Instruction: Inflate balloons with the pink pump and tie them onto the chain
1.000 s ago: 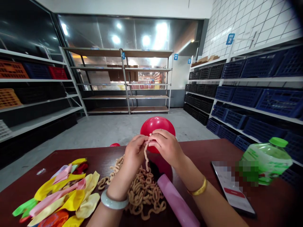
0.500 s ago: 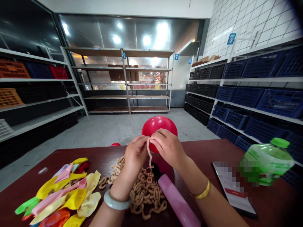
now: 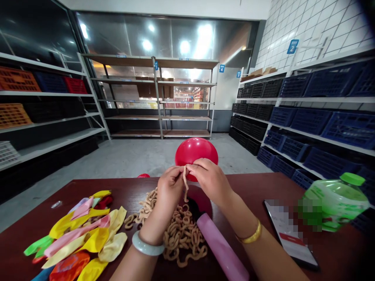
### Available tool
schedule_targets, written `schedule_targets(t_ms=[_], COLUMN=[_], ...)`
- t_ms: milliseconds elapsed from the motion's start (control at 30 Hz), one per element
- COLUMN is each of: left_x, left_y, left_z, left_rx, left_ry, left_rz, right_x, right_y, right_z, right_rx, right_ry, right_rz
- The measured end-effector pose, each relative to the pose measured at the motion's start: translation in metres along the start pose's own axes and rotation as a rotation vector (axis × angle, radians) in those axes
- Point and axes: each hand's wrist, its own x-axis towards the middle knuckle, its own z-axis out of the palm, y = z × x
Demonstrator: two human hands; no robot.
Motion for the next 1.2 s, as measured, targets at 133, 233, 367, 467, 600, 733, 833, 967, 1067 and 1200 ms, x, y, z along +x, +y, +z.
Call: schedule_targets(t_ms=[133, 233, 367, 467, 600, 733, 833, 967, 1067, 1200], left_x=[-0.002, -0.003, -0.004, -0.005, -0.007, -0.01, -0.01, -0.008, -0.008, -0.009], left_y=[-0.003, -0.007, -0.01, -0.011, -0.009, -0.008, -0.011, -0.018, -0.019, -0.015], left_z=[0.0, 0.001, 0.004, 0.007, 0.012, 0.014, 0.013, 0.01, 0.009, 0.01], left_rx=[0.049, 0.117, 0.177, 0.181, 0.132, 0.041, -0.033, -0.083, -0.094, -0.095], left_ry=[-0.009, -0.014, -0.015, -0.003, -0.004, -0.01, -0.014, -0.018, 0.006, 0.013], left_rz=[0.01, 0.049, 0.046, 0.002, -0.147, -0.254, -0.253, -0.296, -0.333, -0.353], right_x=[0.001, 0.002, 0.002, 0.002, 0.002, 0.002, 0.002, 0.001, 0.0, -0.002], right_y=[-0.001, -0.003, -0.004, -0.002, 0.0, 0.002, 0.004, 0.004, 0.0, -0.003], right_z=[-0.003, -0.004, -0.002, -0.001, -0.002, -0.003, 0.0, 0.006, 0.008, 0.008], right_rx=[-0.053, -0.095, -0.147, -0.167, -0.155, -0.142, -0.114, -0.042, -0.043, -0.076], right_ry=[-0.031, -0.075, -0.147, -0.185, -0.22, -0.213, -0.204, -0.143, -0.068, -0.044], right_rz=[0.024, 0.043, 0.059, 0.073, 0.078, 0.094, 0.154, 0.162, 0.154, 0.114])
